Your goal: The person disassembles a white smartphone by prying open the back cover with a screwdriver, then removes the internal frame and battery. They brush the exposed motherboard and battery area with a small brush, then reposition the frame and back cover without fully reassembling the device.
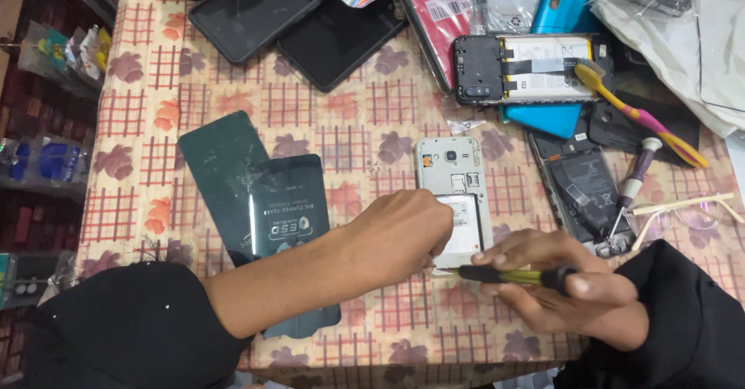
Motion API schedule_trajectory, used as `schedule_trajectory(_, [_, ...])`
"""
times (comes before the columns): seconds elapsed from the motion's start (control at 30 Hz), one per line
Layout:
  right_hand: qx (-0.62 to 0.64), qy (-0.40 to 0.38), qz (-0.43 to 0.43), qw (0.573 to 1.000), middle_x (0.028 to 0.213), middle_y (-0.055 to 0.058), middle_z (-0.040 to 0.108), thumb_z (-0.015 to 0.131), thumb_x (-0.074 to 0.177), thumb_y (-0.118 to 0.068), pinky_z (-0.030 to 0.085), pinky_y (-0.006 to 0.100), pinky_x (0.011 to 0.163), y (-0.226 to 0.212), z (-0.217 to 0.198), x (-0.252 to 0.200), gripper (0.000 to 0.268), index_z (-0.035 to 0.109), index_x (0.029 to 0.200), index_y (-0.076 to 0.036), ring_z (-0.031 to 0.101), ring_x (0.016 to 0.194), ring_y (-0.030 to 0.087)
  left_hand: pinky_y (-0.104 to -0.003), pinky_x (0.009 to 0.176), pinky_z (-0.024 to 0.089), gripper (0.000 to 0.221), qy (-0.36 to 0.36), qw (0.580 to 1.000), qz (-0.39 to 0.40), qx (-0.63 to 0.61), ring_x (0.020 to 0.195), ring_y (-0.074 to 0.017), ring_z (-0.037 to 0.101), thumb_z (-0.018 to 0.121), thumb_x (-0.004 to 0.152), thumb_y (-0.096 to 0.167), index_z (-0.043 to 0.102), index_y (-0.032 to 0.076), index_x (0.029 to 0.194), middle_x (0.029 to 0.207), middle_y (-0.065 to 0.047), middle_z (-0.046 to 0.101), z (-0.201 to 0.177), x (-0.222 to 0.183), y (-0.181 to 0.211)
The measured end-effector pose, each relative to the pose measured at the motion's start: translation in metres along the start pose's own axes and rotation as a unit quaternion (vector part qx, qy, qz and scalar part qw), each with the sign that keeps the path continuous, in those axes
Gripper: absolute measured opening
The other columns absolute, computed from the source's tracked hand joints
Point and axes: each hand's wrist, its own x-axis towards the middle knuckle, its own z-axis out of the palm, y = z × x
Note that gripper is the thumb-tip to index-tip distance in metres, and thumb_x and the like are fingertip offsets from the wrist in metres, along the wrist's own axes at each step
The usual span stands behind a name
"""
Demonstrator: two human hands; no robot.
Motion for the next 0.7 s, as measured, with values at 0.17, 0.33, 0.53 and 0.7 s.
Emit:
schedule_trajectory(0.17, [-0.053,-0.054,0.006,0.997,0.107,0.014,0.067,0.082,0.080,0.005,0.069,0.041,0.084,0.0000,-0.0007,0.0080,0.070,0.041,0.127,-0.026,0.078,0.099,0.030,-0.044,0.066,0.058,0.010,-0.009,1.000,-0.007,0.004,0.079,-0.0364,0.074,0.081,0.067,0.000,0.075,0.000,0.075,0.078,-0.021,0.072,-0.0004,-0.0006,0.0025])
schedule_trajectory(0.33, [-0.039,-0.051,0.017,0.998,0.107,0.016,0.067,0.081,0.077,0.005,0.068,0.043,0.086,-0.0025,0.0023,0.0090,0.066,0.046,0.124,-0.024,0.077,0.098,0.031,-0.046,0.065,0.057,0.011,-0.011,1.000,-0.007,0.007,0.078,-0.0371,0.073,0.082,0.065,0.001,0.074,0.001,0.073,0.076,-0.021,0.072,0.0002,-0.0007,0.0013])
schedule_trajectory(0.53, [-0.030,-0.050,-0.003,0.998,0.111,0.016,0.066,0.081,0.080,0.006,0.070,0.041,0.085,-0.0036,-0.0017,0.0065,0.074,0.042,0.134,-0.026,0.077,0.101,0.031,-0.046,0.065,0.057,0.009,0.017,1.000,0.019,-0.001,0.078,-0.0381,0.072,0.079,0.065,-0.002,0.074,0.001,0.072,0.077,-0.021,0.071,0.0020,-0.0012,-0.0015])
schedule_trajectory(0.7, [-0.023,-0.053,-0.014,0.998,0.112,0.015,0.065,0.082,0.081,0.006,0.071,0.044,0.085,0.0000,-0.0008,0.0042,0.079,0.042,0.141,-0.025,0.077,0.102,0.031,-0.046,0.064,0.057,0.010,0.011,1.000,0.011,-0.015,0.077,-0.0377,0.073,0.079,0.064,-0.002,0.073,0.001,0.073,0.076,-0.021,0.071,0.0029,-0.0008,-0.0027])
